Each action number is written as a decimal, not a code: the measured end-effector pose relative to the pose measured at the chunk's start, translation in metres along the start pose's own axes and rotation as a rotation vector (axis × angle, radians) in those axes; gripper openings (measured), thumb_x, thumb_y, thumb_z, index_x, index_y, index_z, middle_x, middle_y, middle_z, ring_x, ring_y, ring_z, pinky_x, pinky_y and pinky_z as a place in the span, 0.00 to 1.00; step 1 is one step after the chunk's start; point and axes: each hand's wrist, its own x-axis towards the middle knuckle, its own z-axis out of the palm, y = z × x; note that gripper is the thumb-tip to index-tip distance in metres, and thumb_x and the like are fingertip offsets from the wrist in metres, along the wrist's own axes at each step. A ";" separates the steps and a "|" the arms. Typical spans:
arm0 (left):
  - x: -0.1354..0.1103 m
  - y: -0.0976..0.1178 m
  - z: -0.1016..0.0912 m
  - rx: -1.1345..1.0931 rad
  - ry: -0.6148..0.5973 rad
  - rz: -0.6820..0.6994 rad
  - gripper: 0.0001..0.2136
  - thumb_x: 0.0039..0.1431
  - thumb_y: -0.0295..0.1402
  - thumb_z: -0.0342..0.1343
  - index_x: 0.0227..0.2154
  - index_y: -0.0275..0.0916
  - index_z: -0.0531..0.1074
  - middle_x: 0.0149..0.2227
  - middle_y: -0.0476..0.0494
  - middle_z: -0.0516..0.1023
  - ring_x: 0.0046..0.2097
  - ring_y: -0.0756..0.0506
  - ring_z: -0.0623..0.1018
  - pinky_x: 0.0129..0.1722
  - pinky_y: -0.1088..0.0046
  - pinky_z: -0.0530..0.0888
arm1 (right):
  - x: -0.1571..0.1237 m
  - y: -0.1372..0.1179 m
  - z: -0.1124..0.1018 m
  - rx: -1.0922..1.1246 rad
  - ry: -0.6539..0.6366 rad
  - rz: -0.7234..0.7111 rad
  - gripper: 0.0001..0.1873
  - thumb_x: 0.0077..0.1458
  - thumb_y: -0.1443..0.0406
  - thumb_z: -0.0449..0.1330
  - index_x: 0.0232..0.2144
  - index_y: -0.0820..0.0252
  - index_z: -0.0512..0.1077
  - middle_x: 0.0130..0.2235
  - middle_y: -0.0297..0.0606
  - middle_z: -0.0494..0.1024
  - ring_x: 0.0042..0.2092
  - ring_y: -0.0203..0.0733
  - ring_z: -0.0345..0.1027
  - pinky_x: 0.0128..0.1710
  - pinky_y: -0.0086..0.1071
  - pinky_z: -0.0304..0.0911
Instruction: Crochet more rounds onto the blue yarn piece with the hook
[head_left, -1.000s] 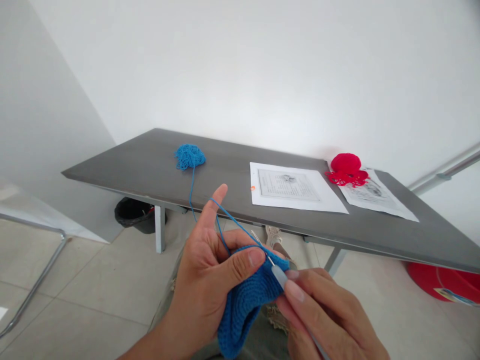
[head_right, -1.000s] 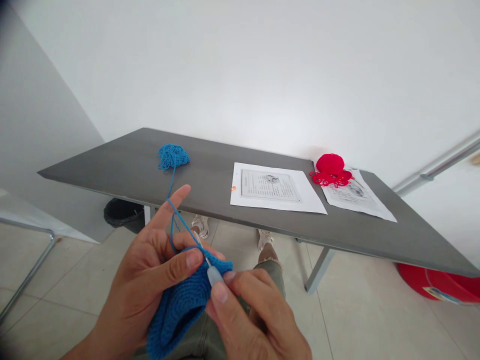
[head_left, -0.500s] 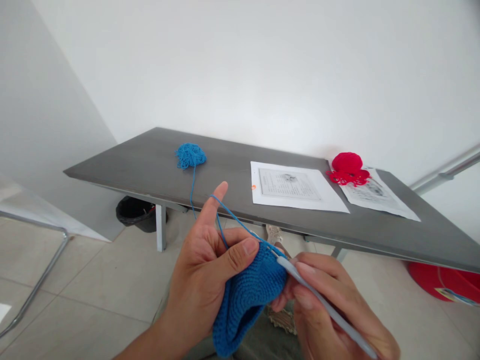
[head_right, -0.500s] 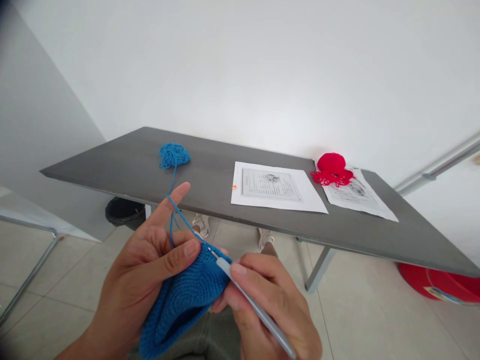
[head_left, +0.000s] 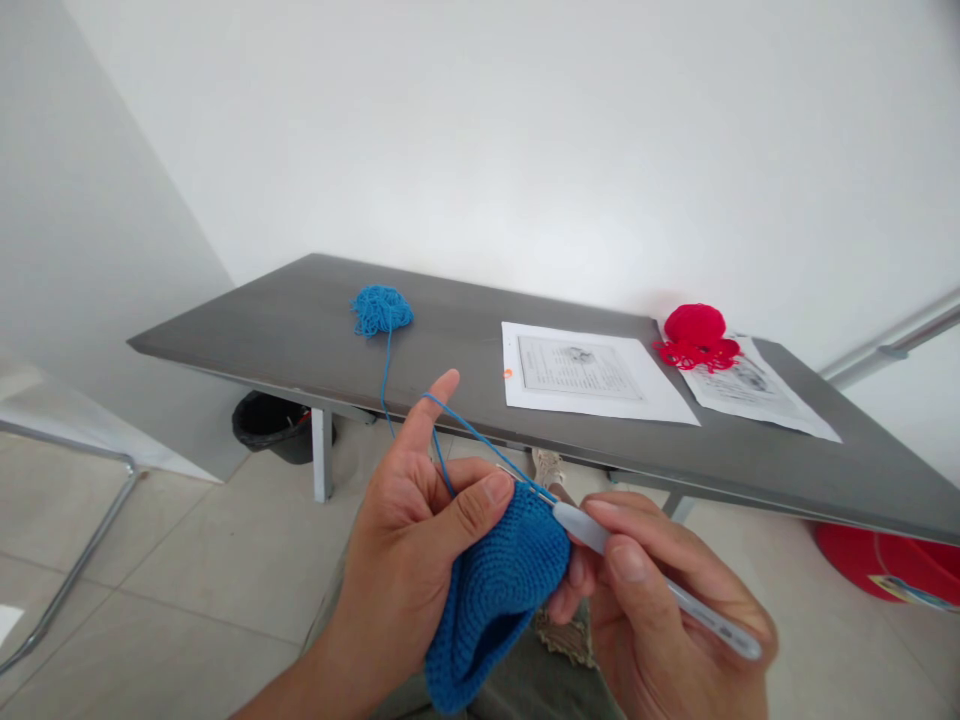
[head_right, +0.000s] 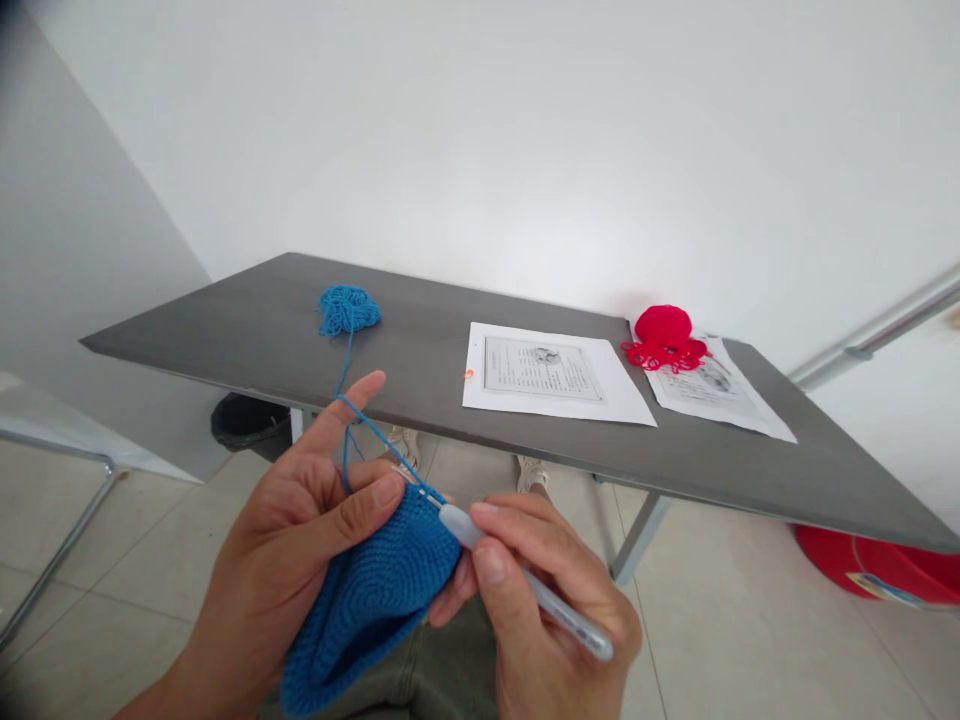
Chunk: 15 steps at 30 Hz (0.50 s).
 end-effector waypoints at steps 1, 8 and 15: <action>0.000 0.000 0.001 0.003 0.000 0.005 0.49 0.60 0.31 0.72 0.77 0.46 0.49 0.22 0.56 0.76 0.21 0.53 0.70 0.22 0.85 0.65 | 0.000 0.000 -0.001 -0.014 0.006 -0.011 0.10 0.66 0.67 0.65 0.45 0.52 0.85 0.29 0.37 0.86 0.29 0.45 0.81 0.32 0.41 0.79; -0.001 -0.001 0.003 0.029 0.019 0.037 0.48 0.60 0.31 0.72 0.77 0.47 0.50 0.21 0.55 0.77 0.21 0.53 0.70 0.22 0.84 0.65 | -0.005 0.002 -0.002 -0.050 0.042 -0.030 0.10 0.65 0.68 0.66 0.45 0.51 0.85 0.26 0.35 0.84 0.33 0.49 0.83 0.37 0.44 0.80; -0.003 -0.001 0.005 0.010 0.012 0.051 0.47 0.62 0.30 0.70 0.77 0.48 0.49 0.22 0.54 0.78 0.21 0.53 0.72 0.22 0.85 0.65 | -0.002 0.000 -0.001 0.014 0.023 -0.007 0.11 0.65 0.67 0.66 0.47 0.49 0.85 0.27 0.34 0.85 0.31 0.46 0.82 0.36 0.43 0.79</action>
